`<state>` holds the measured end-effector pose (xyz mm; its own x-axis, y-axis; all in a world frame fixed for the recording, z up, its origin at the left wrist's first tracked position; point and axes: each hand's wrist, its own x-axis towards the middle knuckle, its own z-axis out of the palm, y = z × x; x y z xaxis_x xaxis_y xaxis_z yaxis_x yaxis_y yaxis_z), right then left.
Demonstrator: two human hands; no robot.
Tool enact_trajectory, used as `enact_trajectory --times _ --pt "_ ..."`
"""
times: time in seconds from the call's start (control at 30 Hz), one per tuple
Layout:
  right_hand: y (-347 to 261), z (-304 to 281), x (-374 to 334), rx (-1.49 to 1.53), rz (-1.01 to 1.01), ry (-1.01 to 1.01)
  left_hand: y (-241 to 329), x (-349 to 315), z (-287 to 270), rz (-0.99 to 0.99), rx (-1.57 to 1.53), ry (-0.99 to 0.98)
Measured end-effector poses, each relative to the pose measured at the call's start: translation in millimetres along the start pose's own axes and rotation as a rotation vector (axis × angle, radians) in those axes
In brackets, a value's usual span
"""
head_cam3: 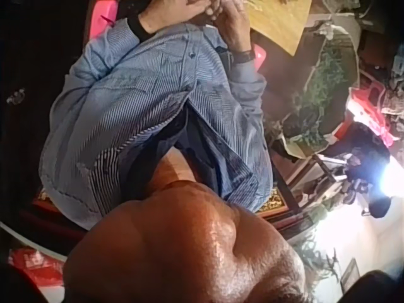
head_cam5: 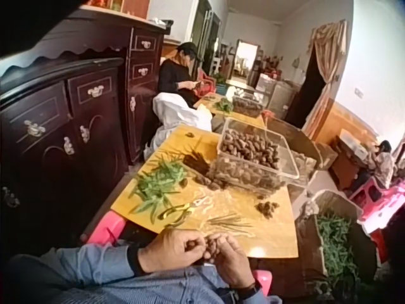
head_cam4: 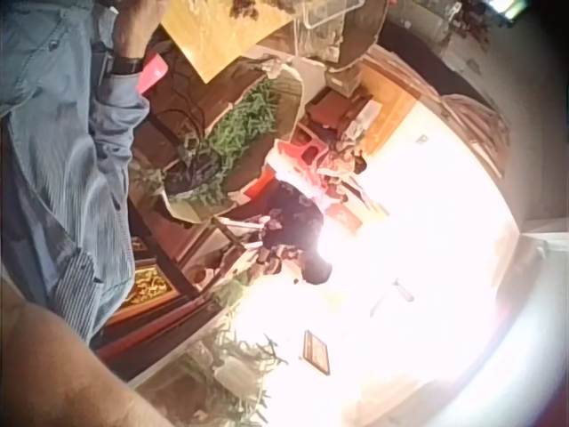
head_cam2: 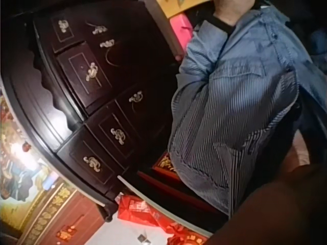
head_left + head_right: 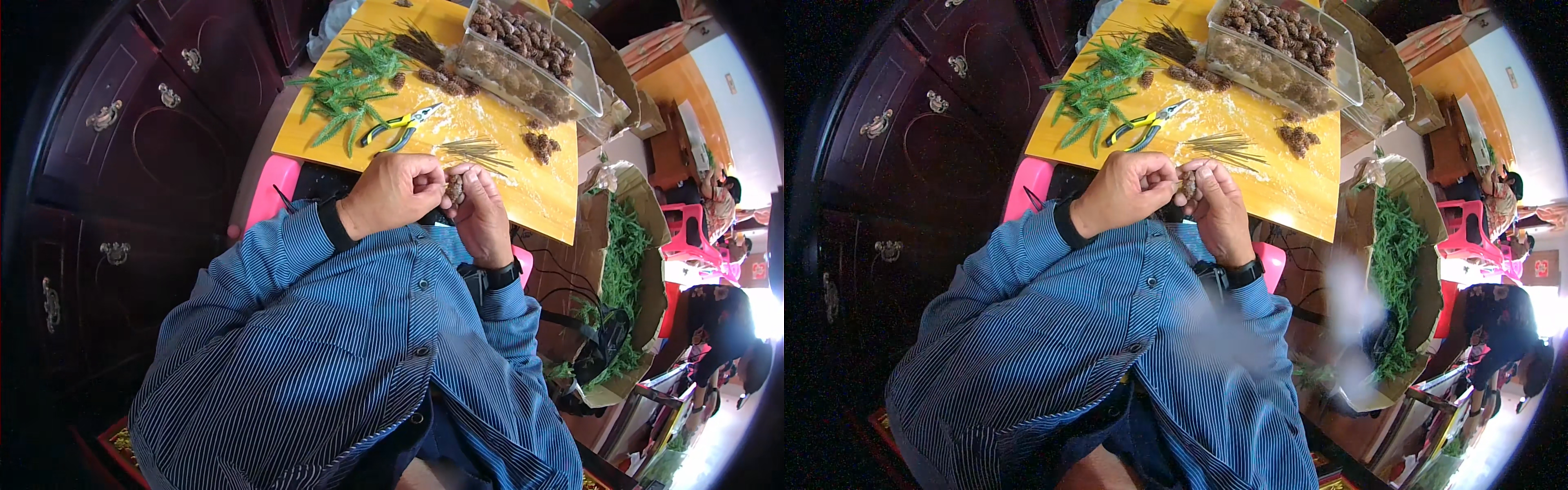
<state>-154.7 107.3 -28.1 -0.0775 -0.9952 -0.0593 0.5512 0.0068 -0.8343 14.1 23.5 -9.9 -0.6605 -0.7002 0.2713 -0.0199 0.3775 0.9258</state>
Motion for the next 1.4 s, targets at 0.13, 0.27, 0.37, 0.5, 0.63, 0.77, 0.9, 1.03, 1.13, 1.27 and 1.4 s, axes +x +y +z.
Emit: enact_trajectory --times 0.13,0.27,0.37,0.5,0.63,0.77,0.9,1.03,1.13,1.27,1.4 --pt "0 -4 0 0.02 0.027 0.005 3 0 -2 0.018 0.011 -0.006" --pt "2 -5 1 0.07 0.031 -0.018 5 -1 -3 0.057 0.071 0.022" --pt "1 -4 1 0.115 0.022 -0.03 6 0 -3 0.048 0.055 0.013" --pt "4 -12 2 0.151 0.043 -0.102 -1 0 -1 0.039 0.017 -0.004" --pt "9 -11 2 0.249 0.047 -0.08 -4 1 0 0.049 -0.003 -0.012" --pt "14 -15 3 0.345 0.054 -0.099 -2 2 0 0.011 -0.05 -0.01" --pt "18 -20 3 0.538 0.107 -0.248 2 2 -1 0.062 -0.019 -0.021" --pt "19 -22 2 0.626 0.15 -0.257 8 2 -3 0.053 -0.008 0.008" --pt "17 -24 3 0.655 0.221 -0.249 6 2 -3 0.058 -0.004 -0.015" --pt "26 -28 6 0.718 0.163 -0.305 3 2 -1 0.067 -0.03 -0.015" --pt "28 -28 6 0.75 0.141 -0.372 5 2 -3 0.084 -0.033 -0.017"
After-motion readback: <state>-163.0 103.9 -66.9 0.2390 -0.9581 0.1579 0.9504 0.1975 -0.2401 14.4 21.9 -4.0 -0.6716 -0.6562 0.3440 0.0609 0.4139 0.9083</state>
